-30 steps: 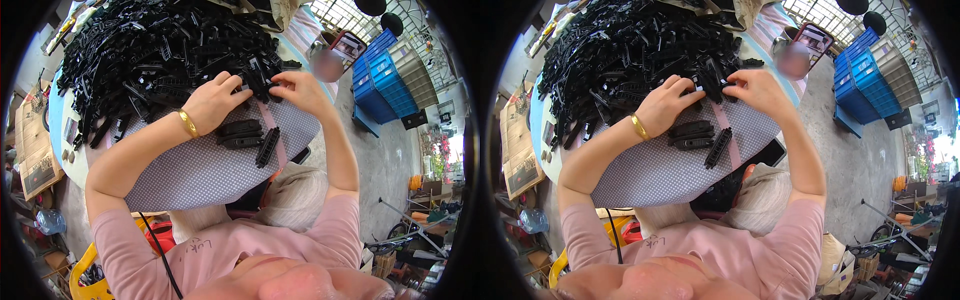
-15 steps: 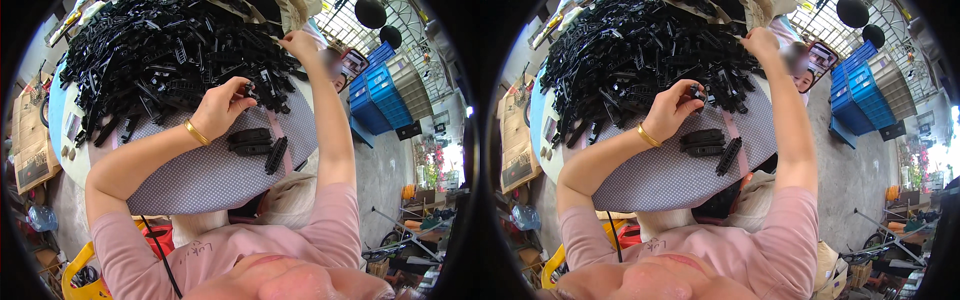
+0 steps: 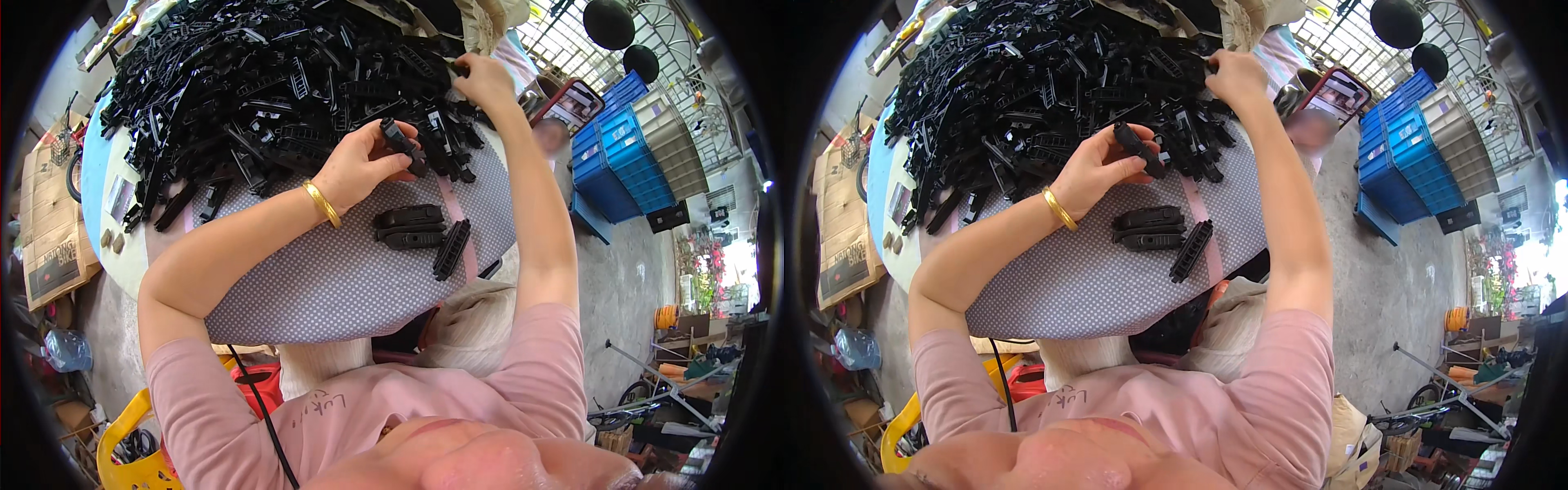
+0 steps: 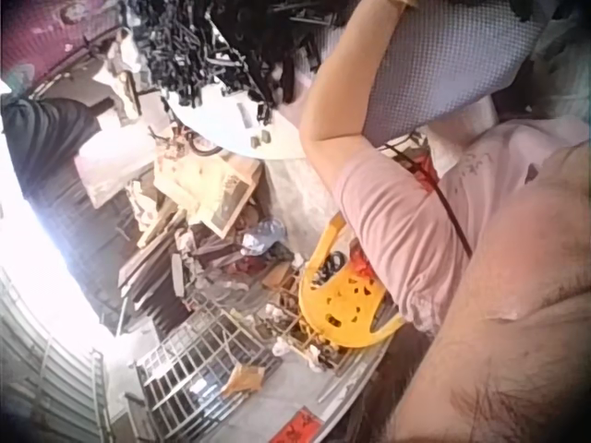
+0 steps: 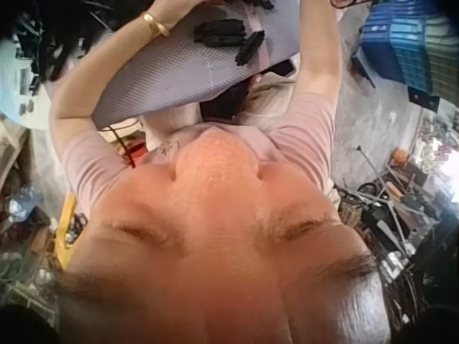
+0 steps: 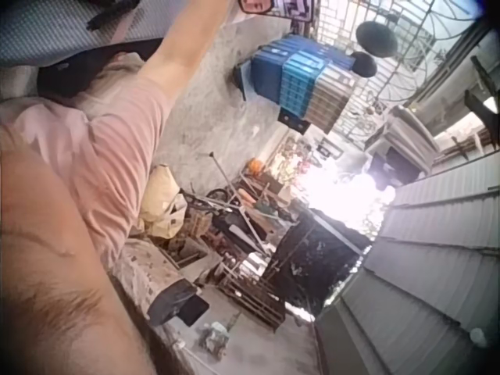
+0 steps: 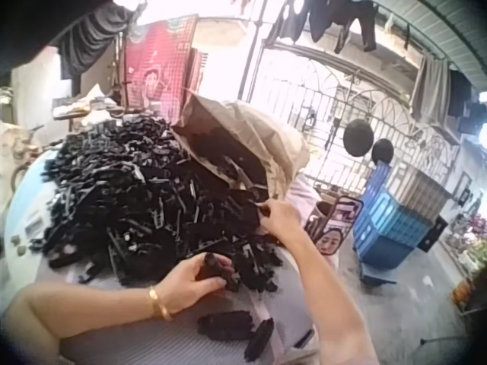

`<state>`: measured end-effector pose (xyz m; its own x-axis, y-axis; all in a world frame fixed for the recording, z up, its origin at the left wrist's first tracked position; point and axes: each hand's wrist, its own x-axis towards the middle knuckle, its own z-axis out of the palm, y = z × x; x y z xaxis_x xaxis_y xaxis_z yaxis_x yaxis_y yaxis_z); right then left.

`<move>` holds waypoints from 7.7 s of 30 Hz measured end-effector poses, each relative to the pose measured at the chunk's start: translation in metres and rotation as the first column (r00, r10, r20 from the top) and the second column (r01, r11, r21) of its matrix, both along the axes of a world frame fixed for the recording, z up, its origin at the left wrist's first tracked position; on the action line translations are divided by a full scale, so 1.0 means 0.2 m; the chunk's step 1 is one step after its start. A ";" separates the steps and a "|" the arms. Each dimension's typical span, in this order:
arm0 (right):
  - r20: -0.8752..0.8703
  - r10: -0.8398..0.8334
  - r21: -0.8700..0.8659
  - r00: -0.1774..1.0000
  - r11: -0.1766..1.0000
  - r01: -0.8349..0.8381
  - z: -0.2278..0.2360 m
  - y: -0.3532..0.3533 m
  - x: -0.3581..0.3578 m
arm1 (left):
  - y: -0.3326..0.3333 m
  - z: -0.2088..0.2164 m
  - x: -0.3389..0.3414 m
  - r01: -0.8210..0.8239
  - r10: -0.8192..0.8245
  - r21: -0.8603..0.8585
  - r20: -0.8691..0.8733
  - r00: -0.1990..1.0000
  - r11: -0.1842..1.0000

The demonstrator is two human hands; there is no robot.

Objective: Sorting and inspecting a large pile of black hair clips into smaller groups.

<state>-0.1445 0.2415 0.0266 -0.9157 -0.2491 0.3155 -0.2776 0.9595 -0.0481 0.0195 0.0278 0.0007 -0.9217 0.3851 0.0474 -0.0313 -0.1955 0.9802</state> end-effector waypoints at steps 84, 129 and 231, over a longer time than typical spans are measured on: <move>0.132 0.606 -0.891 0.785 0.420 -0.174 0.02 -0.12 0.81 | 0.01 -0.06 0.02 0.064 -0.082 -0.086 -0.237 0.968 0.994; -0.237 0.652 -0.292 0.720 0.659 -0.693 0.11 -0.03 0.84 | -0.05 -0.03 -0.02 0.237 -0.332 0.343 0.253 0.909 0.909; 0.130 0.714 -0.623 0.688 0.598 -0.504 0.11 0.00 0.87 | -0.03 -0.02 -0.02 0.134 -0.174 0.195 0.205 0.963 0.972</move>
